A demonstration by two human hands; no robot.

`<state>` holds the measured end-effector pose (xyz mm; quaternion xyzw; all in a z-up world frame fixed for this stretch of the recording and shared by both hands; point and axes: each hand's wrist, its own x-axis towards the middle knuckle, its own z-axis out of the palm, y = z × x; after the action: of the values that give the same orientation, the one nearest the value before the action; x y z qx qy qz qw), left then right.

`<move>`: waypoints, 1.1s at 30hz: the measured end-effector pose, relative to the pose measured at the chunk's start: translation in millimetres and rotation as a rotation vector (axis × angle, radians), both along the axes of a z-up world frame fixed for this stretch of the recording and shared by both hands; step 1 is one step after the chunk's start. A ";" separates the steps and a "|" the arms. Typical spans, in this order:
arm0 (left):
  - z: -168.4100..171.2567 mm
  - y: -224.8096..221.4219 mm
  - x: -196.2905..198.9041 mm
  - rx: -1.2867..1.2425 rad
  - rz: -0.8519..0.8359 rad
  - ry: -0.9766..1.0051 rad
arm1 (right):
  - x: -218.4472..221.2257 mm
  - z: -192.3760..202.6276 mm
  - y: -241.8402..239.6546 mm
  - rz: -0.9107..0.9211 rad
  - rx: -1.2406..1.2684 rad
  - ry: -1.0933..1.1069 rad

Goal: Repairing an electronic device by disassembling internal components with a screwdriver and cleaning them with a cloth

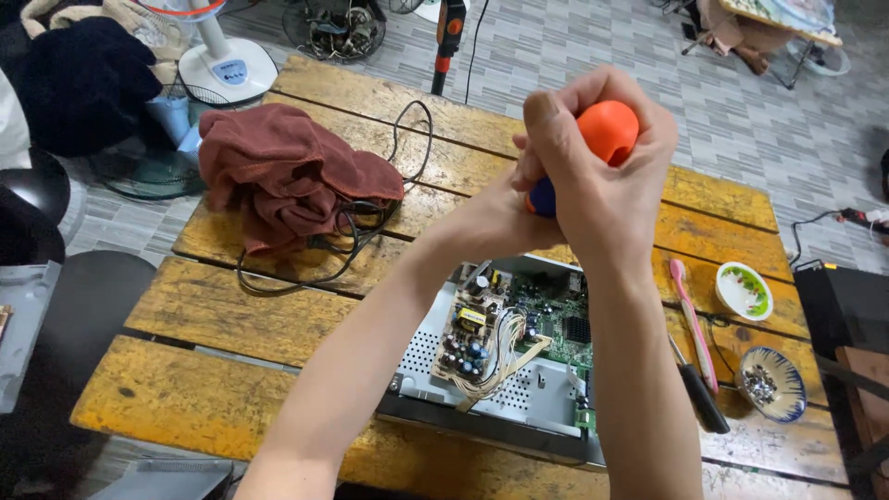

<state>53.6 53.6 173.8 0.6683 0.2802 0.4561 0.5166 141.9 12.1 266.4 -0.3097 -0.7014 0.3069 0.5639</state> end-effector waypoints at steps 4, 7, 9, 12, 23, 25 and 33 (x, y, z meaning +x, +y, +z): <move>3.6 -12.8 7.1 -0.101 0.052 0.006 | 2.9 0.5 4.4 0.022 -0.045 0.005; -10.4 -23.3 25.5 0.033 0.488 0.082 | -0.2 -2.4 3.5 -0.032 -0.014 0.005; -24.4 -24.7 33.9 0.242 0.676 -0.049 | -7.3 -6.6 -3.8 -0.146 0.105 0.015; -10.3 -33.5 32.7 0.045 0.503 -0.152 | -11.8 -7.2 -12.6 -0.173 0.149 0.086; -32.2 -46.1 -35.9 0.073 0.226 0.252 | -6.4 -75.9 19.9 -0.185 0.200 0.223; -53.3 -51.9 -54.1 0.140 0.267 0.312 | -1.2 -76.9 28.9 -0.136 0.132 0.262; -170.8 -27.3 -71.5 -0.163 0.539 0.360 | -9.0 -68.1 38.1 0.190 -0.155 0.195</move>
<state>-17.9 26.3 2.9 0.5962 0.5693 0.4273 0.3713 133.0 50.2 198.4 -0.2532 -0.6436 0.4406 0.5723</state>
